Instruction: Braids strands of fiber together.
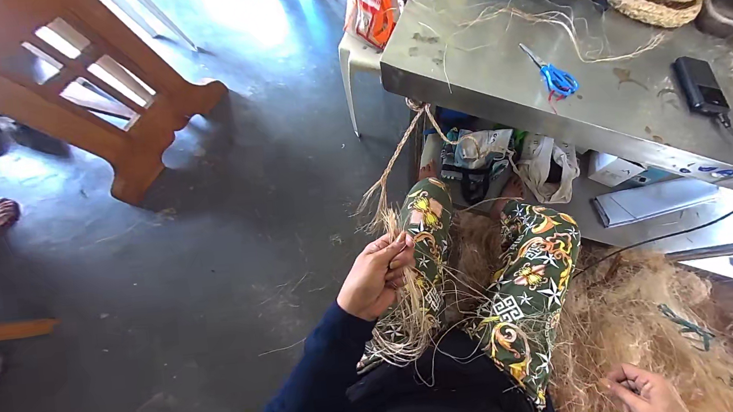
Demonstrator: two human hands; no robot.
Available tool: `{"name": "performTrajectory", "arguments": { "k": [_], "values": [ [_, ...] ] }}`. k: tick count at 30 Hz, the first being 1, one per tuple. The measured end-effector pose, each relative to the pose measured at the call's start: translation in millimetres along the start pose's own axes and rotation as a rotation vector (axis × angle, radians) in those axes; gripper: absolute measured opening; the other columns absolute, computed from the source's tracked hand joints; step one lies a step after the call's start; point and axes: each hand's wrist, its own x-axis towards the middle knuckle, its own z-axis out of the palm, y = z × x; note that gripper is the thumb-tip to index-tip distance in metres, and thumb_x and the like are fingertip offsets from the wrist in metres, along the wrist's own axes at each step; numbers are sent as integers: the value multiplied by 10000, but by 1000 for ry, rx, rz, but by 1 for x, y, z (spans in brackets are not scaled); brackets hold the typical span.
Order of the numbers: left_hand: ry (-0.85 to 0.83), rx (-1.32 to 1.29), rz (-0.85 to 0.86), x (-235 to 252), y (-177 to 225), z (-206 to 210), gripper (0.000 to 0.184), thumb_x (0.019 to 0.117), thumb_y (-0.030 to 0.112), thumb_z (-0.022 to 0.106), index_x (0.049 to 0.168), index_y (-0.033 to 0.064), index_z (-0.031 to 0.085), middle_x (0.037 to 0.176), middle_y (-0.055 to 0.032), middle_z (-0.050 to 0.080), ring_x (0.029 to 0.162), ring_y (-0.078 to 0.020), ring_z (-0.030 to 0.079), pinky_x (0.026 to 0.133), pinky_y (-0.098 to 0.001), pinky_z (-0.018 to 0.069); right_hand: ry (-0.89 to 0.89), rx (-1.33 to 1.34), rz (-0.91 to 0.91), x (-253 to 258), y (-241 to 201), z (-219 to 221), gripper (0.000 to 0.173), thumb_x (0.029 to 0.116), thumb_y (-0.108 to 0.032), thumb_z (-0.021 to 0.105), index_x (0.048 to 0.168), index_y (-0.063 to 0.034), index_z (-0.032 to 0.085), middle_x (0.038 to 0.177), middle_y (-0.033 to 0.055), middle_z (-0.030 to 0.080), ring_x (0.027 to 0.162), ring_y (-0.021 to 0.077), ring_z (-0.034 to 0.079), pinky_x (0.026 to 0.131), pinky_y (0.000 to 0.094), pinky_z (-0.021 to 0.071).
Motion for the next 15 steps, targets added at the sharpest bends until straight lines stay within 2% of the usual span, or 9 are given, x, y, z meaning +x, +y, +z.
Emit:
{"name": "performTrajectory", "arguments": {
  "k": [7, 8, 9, 10, 11, 12, 13, 14, 15],
  "values": [
    [54, -30, -33, 4, -4, 3, 321, 1114, 131, 317, 902, 113, 556, 579, 89, 421, 439, 38, 373, 429, -96, 356, 95, -2, 50, 7, 26, -6, 35, 880, 0, 671, 845, -2, 666, 626, -32, 616, 527, 19, 560, 556, 227, 498],
    [61, -40, -41, 5, -5, 5, 316, 1116, 136, 320, 903, 118, 553, 577, 90, 417, 436, 35, 369, 429, -98, 358, 117, -88, 74, 10, 25, -6, 29, 891, -23, 680, 876, 2, 686, 673, 13, 652, 576, 76, 607, 597, 284, 529],
    [74, -50, -41, 6, -5, 8, 314, 1117, 138, 323, 905, 116, 553, 576, 89, 419, 433, 34, 368, 423, -95, 353, 138, -206, 111, 12, 19, -8, 84, 910, -49, 692, 949, 19, 723, 787, 106, 709, 700, 195, 680, 699, 408, 563],
    [85, -57, -37, 6, -7, 10, 310, 1118, 142, 329, 909, 113, 556, 579, 85, 422, 433, 32, 369, 421, -96, 350, 157, -318, 137, 11, 9, -12, 181, 929, -65, 696, 1067, 42, 743, 974, 227, 735, 915, 366, 712, 860, 572, 543],
    [90, -62, -30, 5, -8, 12, 306, 1118, 143, 335, 913, 109, 560, 582, 80, 427, 435, 29, 375, 421, -99, 353, 193, -403, 120, 8, -4, -15, 272, 936, -67, 681, 1170, 66, 720, 1135, 324, 681, 1098, 509, 639, 974, 691, 457],
    [91, -64, -25, 5, -10, 14, 306, 1117, 141, 339, 912, 110, 565, 582, 77, 435, 439, 27, 381, 424, -103, 358, 263, -446, 30, 2, -20, -19, 326, 935, -52, 654, 1228, 86, 688, 1235, 376, 617, 1204, 582, 556, 1030, 737, 390],
    [84, -59, -21, 4, -12, 16, 307, 1115, 136, 336, 914, 111, 566, 581, 77, 435, 442, 26, 382, 426, -106, 360, 355, -444, -145, -5, -36, -22, 354, 917, -30, 631, 1245, 96, 676, 1270, 377, 603, 1242, 584, 532, 1061, 719, 379],
    [75, -55, -16, 3, -14, 18, 316, 1115, 133, 334, 909, 109, 572, 579, 78, 432, 441, 26, 379, 428, -105, 357, 440, -400, -362, -9, -53, -22, 350, 903, -44, 611, 1220, 81, 693, 1267, 326, 638, 1248, 513, 569, 1077, 632, 423],
    [60, -52, -10, 1, -16, 20, 321, 1114, 128, 329, 909, 108, 575, 580, 81, 432, 444, 28, 375, 431, -104, 354, 479, -302, -568, -11, -74, -18, 306, 936, -104, 603, 1185, 31, 720, 1246, 231, 683, 1233, 364, 620, 1074, 478, 477]
  ]
}}
